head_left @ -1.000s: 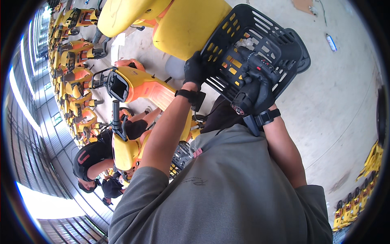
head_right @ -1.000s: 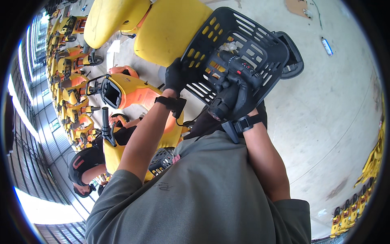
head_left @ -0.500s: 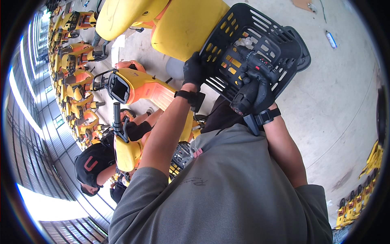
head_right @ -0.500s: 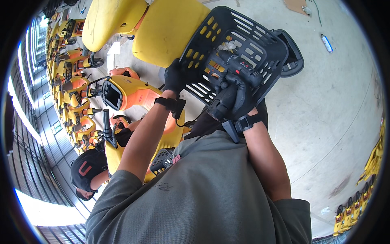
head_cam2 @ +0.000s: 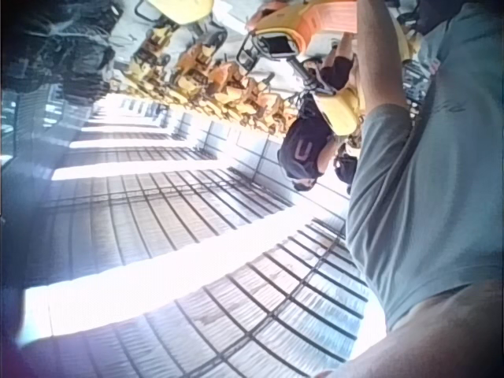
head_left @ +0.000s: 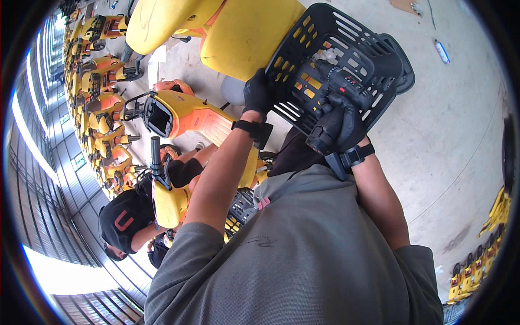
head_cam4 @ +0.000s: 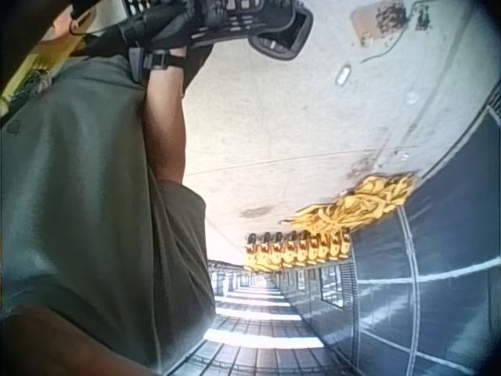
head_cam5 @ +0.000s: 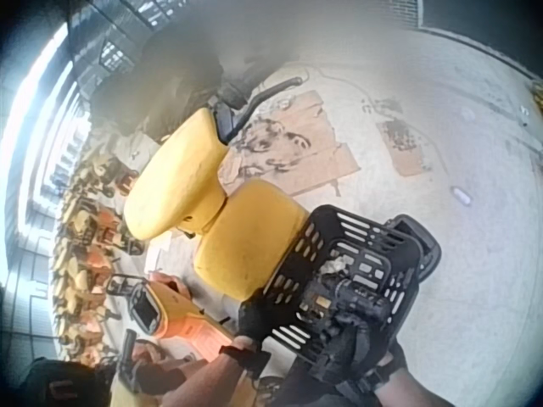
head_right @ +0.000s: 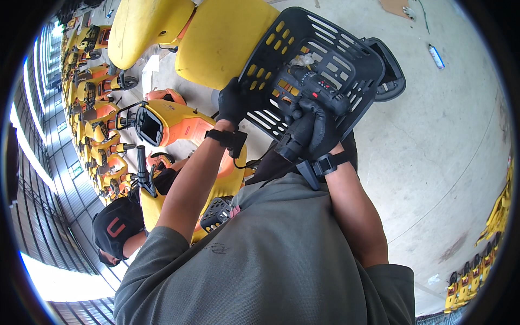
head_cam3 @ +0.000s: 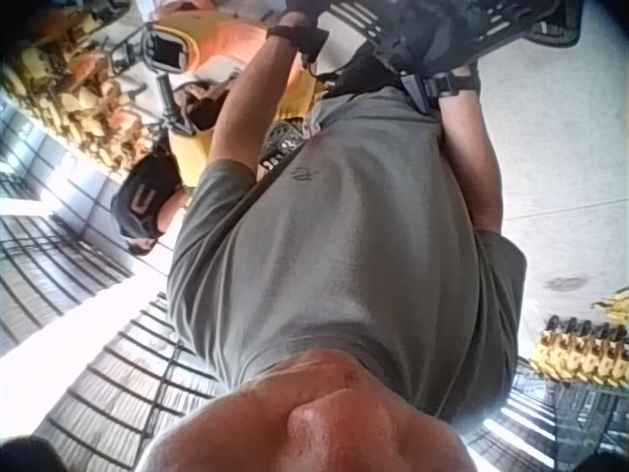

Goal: The person opens the seat compartment of a yellow electric scooter, removes a black plastic cover, and places it on the front basket. Then, using a cordless drill, the person fastens the basket to the scooter frame by driving screws into the mounting points.

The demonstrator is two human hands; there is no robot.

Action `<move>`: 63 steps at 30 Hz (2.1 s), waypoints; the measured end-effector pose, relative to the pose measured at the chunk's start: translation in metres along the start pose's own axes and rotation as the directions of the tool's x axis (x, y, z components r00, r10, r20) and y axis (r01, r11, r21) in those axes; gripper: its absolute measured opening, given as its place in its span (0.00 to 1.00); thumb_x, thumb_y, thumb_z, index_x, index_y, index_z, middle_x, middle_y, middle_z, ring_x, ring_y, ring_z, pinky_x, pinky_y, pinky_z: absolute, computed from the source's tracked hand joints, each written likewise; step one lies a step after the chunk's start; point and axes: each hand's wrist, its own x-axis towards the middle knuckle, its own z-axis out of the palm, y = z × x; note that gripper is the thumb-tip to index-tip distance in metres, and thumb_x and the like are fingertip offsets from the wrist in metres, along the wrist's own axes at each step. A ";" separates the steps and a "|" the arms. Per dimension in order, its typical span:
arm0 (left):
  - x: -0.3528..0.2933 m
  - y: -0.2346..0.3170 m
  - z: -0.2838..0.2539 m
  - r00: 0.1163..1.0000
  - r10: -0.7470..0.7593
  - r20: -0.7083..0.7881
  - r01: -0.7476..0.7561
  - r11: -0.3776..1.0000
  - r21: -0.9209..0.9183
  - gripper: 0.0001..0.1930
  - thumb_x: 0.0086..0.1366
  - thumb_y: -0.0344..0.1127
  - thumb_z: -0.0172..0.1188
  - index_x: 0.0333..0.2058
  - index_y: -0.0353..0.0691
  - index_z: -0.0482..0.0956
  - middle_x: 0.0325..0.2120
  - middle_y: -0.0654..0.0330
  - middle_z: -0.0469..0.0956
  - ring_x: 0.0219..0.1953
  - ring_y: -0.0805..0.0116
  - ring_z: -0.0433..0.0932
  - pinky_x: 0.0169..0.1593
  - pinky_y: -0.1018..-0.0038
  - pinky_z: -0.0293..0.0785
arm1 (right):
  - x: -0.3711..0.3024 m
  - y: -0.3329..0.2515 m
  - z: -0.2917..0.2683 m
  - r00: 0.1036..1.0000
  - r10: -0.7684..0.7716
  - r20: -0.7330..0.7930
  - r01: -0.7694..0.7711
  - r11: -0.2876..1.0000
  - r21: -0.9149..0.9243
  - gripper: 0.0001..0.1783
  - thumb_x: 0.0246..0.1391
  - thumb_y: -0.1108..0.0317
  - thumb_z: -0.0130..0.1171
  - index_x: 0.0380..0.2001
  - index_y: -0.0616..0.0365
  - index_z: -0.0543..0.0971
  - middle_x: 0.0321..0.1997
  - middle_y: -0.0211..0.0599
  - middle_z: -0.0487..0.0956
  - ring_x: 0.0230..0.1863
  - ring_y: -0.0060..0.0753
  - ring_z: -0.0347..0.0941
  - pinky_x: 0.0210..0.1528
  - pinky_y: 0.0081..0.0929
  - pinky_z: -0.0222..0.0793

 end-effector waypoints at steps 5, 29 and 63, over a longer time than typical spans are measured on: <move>-0.001 0.001 -0.001 0.999 0.034 -0.005 -0.033 0.999 0.017 0.13 0.64 0.44 0.61 0.37 0.39 0.76 0.30 0.44 0.81 0.37 0.39 0.79 0.37 0.54 0.75 | 0.000 -0.002 0.004 1.000 -0.002 0.007 0.002 0.999 -0.044 0.09 0.60 0.69 0.52 0.41 0.59 0.76 0.27 0.30 0.72 0.31 0.26 0.70 0.41 0.25 0.72; -0.005 0.014 -0.005 1.000 0.024 -0.020 -0.023 0.999 0.025 0.20 0.54 0.47 0.71 0.37 0.40 0.77 0.30 0.45 0.82 0.36 0.41 0.80 0.37 0.56 0.76 | -0.004 -0.008 0.003 0.994 -0.030 -0.104 -0.016 0.909 -0.416 0.13 0.57 0.69 0.58 0.44 0.60 0.76 0.27 0.33 0.75 0.25 0.26 0.74 0.28 0.23 0.75; -0.005 0.017 -0.010 0.997 0.011 0.070 -0.014 0.999 0.045 0.20 0.56 0.47 0.69 0.42 0.43 0.78 0.34 0.47 0.81 0.38 0.41 0.79 0.39 0.55 0.75 | -0.005 -0.004 0.014 0.991 0.052 -0.127 -0.033 0.989 0.143 0.08 0.59 0.66 0.56 0.32 0.60 0.75 0.24 0.30 0.72 0.29 0.30 0.70 0.40 0.26 0.73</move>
